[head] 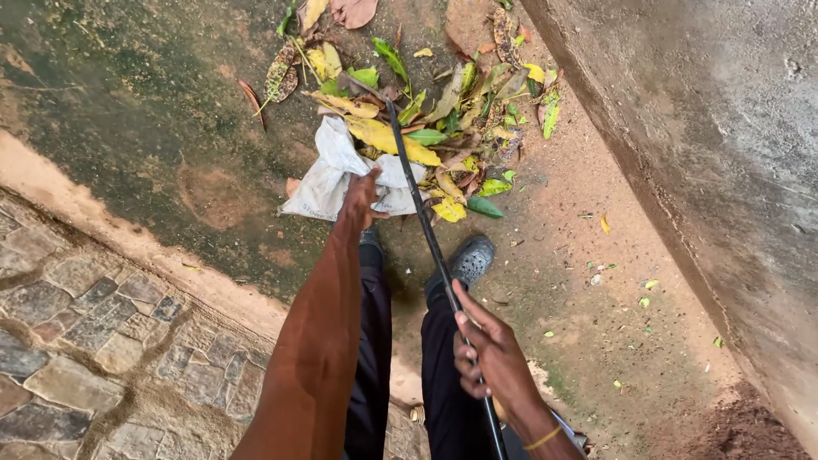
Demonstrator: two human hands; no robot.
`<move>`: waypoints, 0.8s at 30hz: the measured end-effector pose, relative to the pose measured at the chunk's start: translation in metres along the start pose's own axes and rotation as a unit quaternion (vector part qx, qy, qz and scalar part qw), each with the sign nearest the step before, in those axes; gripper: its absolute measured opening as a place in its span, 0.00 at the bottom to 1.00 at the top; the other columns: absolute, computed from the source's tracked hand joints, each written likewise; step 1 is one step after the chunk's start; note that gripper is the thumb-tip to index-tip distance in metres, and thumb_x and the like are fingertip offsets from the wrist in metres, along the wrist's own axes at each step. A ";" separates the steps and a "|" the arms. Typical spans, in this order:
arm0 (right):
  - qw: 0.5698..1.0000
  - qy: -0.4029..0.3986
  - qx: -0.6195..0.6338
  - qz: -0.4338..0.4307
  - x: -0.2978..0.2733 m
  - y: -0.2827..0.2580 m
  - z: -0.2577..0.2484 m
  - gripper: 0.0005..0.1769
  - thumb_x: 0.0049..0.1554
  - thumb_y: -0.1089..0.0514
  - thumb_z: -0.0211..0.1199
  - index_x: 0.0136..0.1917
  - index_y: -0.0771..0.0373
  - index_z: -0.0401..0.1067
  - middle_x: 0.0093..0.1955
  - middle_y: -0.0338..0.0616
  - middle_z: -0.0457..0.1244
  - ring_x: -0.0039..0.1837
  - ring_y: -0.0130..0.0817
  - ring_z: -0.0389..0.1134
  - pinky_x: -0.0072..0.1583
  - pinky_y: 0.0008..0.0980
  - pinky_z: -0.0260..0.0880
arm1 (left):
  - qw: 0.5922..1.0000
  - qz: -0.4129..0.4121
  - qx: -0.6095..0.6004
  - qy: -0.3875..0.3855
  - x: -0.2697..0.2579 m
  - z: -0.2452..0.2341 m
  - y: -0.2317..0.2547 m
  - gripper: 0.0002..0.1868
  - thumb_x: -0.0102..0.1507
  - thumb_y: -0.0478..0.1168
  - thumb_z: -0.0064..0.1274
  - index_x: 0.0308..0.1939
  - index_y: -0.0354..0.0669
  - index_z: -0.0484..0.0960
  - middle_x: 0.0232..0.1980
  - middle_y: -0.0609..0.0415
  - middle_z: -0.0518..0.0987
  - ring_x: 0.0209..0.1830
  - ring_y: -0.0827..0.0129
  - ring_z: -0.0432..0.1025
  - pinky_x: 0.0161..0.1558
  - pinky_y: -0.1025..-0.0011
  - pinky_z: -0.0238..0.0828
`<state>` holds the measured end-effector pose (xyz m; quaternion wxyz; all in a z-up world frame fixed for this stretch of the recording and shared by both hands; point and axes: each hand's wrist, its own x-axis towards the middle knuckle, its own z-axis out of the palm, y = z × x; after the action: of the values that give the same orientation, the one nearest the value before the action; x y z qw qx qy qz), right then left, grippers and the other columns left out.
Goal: Picking up leaves and placing them into a bag.
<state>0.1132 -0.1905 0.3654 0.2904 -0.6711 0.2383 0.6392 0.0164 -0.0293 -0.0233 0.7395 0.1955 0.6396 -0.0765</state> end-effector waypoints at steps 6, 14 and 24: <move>0.998 0.010 0.037 0.057 -0.034 0.020 0.000 0.31 0.65 0.51 0.54 0.79 0.30 0.58 0.24 0.32 0.48 0.22 0.21 0.45 0.21 0.23 0.46 | 0.998 -0.011 -0.047 -0.029 0.009 0.001 -0.012 0.38 0.67 0.58 0.39 0.78 0.46 0.55 0.80 0.40 0.50 0.76 0.36 0.54 0.56 0.25 0.68; 0.997 0.061 -0.033 0.015 -0.050 0.053 -0.012 0.31 0.64 0.56 0.53 0.80 0.37 0.61 0.22 0.35 0.48 0.20 0.22 0.45 0.22 0.26 0.49 | 0.976 0.103 -0.146 -0.125 -0.025 0.030 0.018 0.35 0.71 0.48 0.35 0.77 0.35 0.44 0.82 0.37 0.40 0.78 0.31 0.47 0.64 0.33 0.68; 0.992 0.108 -0.041 -0.046 -0.030 0.046 -0.037 0.32 0.63 0.57 0.56 0.79 0.40 0.59 0.23 0.34 0.48 0.23 0.21 0.44 0.26 0.26 0.46 | 0.987 0.110 -0.101 -0.054 0.005 0.062 0.073 0.37 0.69 0.40 0.33 0.78 0.57 0.33 0.80 0.42 0.53 0.71 0.35 0.63 0.58 0.38 0.79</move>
<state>0.1062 -0.2510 0.3916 0.2644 -0.7578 0.2106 0.5581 0.1010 0.0142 -0.0076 0.7928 0.1844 0.5779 0.0599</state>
